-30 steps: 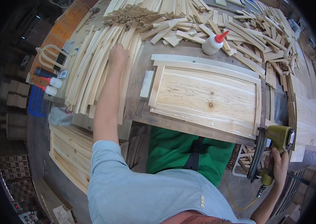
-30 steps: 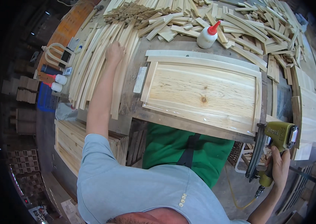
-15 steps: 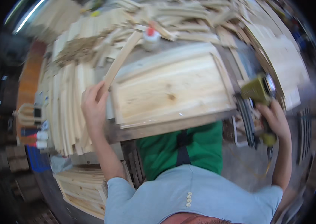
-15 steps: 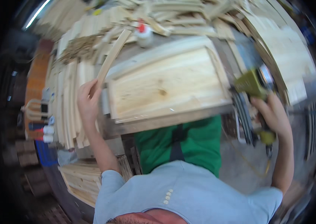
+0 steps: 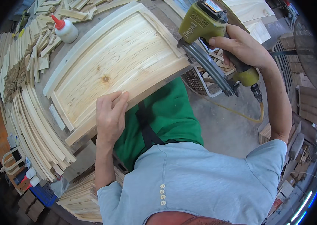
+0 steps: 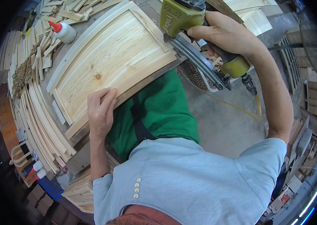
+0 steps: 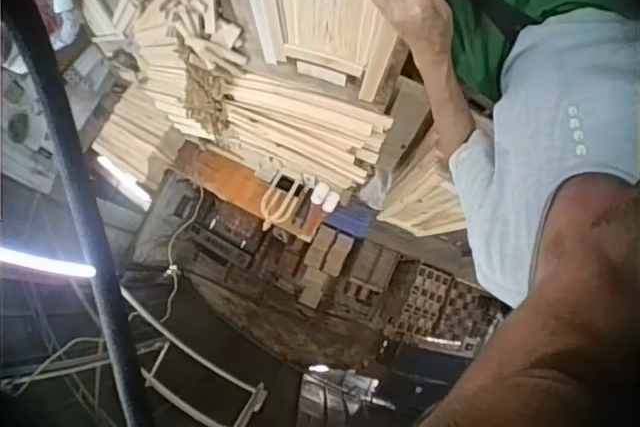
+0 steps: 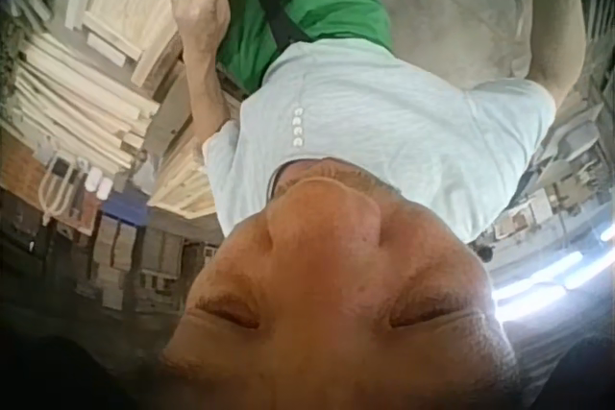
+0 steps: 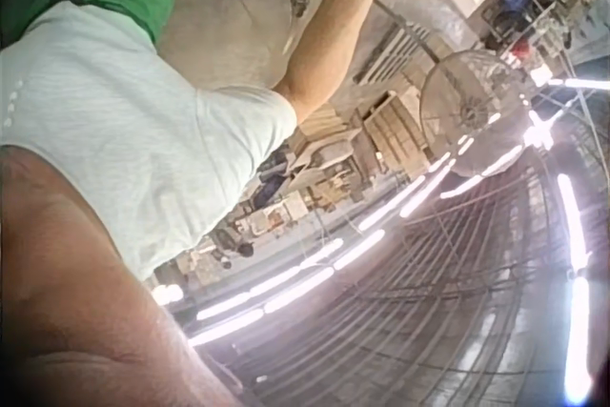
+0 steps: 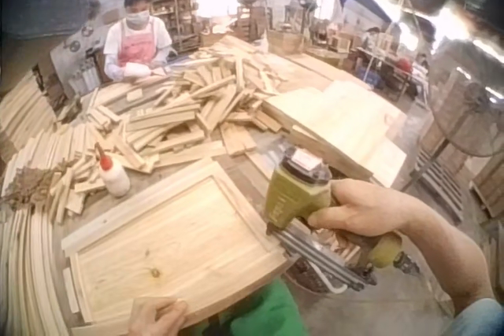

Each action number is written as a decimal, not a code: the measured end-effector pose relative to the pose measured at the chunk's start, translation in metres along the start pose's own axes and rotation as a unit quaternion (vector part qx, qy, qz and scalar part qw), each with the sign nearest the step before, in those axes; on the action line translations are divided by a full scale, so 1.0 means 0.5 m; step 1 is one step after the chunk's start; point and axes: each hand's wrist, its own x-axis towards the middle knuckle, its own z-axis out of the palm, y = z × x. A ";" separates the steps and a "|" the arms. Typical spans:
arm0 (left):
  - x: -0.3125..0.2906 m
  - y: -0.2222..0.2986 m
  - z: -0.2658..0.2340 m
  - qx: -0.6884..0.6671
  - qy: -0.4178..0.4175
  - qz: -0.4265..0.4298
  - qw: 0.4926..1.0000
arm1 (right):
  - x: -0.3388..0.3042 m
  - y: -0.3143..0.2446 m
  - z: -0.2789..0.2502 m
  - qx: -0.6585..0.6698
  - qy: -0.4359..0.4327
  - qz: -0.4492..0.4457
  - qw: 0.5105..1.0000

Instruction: Assembling wooden panels by applying glue to the edges and securing wooden strips with a pneumatic nail gun.

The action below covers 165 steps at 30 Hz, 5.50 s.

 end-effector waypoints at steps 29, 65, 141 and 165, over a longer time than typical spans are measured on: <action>0.010 0.001 0.052 -0.026 0.029 -0.055 0.998 | -0.083 -0.003 0.039 0.031 0.030 0.044 0.998; -0.064 -0.115 -0.020 0.067 -0.019 -0.061 0.996 | 0.079 0.146 0.001 0.322 0.063 0.062 0.943; -0.268 -0.250 -0.168 0.053 0.116 -0.261 0.957 | 0.152 -0.441 0.471 -0.056 -0.264 -0.252 0.929; -0.274 -0.260 -0.151 0.074 0.159 -0.233 0.957 | 0.078 -0.418 0.498 -0.172 -0.292 -0.278 0.899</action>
